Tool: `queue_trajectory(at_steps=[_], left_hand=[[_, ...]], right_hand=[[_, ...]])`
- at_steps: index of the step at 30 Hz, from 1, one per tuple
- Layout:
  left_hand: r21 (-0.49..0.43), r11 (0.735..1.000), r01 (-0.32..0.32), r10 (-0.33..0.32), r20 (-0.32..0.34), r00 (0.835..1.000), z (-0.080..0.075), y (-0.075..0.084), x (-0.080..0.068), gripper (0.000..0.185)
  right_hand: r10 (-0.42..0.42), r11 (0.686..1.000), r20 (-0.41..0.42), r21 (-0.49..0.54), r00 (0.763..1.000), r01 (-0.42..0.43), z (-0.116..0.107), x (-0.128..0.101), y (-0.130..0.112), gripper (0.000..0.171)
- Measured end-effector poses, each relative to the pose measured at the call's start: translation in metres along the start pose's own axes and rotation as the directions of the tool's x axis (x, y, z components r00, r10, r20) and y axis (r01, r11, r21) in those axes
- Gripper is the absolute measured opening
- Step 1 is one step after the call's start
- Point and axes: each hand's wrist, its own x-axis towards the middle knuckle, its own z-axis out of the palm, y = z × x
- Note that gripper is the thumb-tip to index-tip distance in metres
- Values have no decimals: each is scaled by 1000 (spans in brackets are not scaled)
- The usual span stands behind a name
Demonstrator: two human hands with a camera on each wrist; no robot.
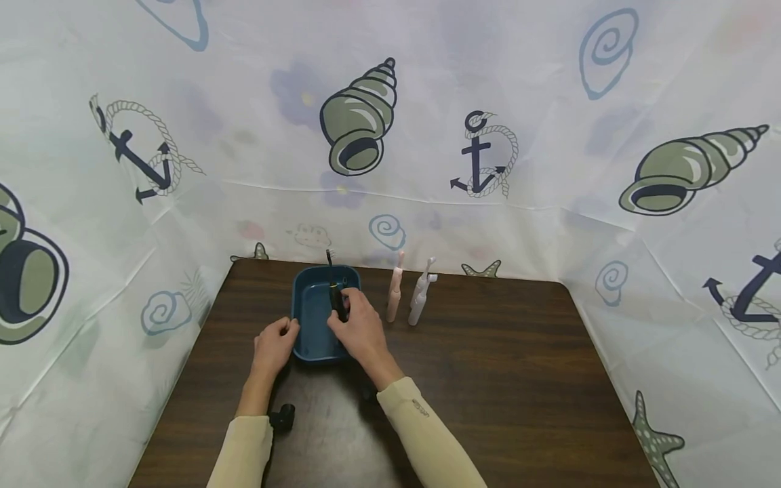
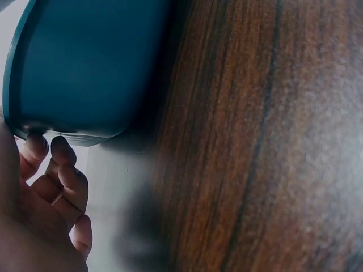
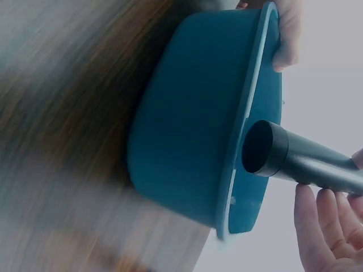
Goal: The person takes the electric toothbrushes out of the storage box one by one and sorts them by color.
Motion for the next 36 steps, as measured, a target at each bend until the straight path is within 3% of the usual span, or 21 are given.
queue_trajectory(at_steps=[7, 11, 20, 30, 36], left_hand=[[-13, 1000, -18, 18, -10, 1000, -2, 3, -1, 44], [-12, 1000, -21, 21, -12, 1000, -2, 3, -1, 43], [-1, 1000, -29, 29, -31, 999, 1, 0, 1, 45], [-7, 1000, -26, 26, -45, 999, 1, 0, 0, 46], [-8, 1000, -22, 22, -39, 999, 3, 0, 0, 46]], right_hand=[[-25, 1000, -23, 12, 999, 25, -8, -8, 8, 46], [-43, 998, -78, 39, 996, 47, -11, -13, 12, 46], [-137, 980, -179, 119, 974, 160, -18, -20, 22, 44], [-118, 970, -206, 184, 971, 157, -23, -29, 31, 45], [-121, 951, -275, 243, 954, 190, -25, -35, 40, 43]])
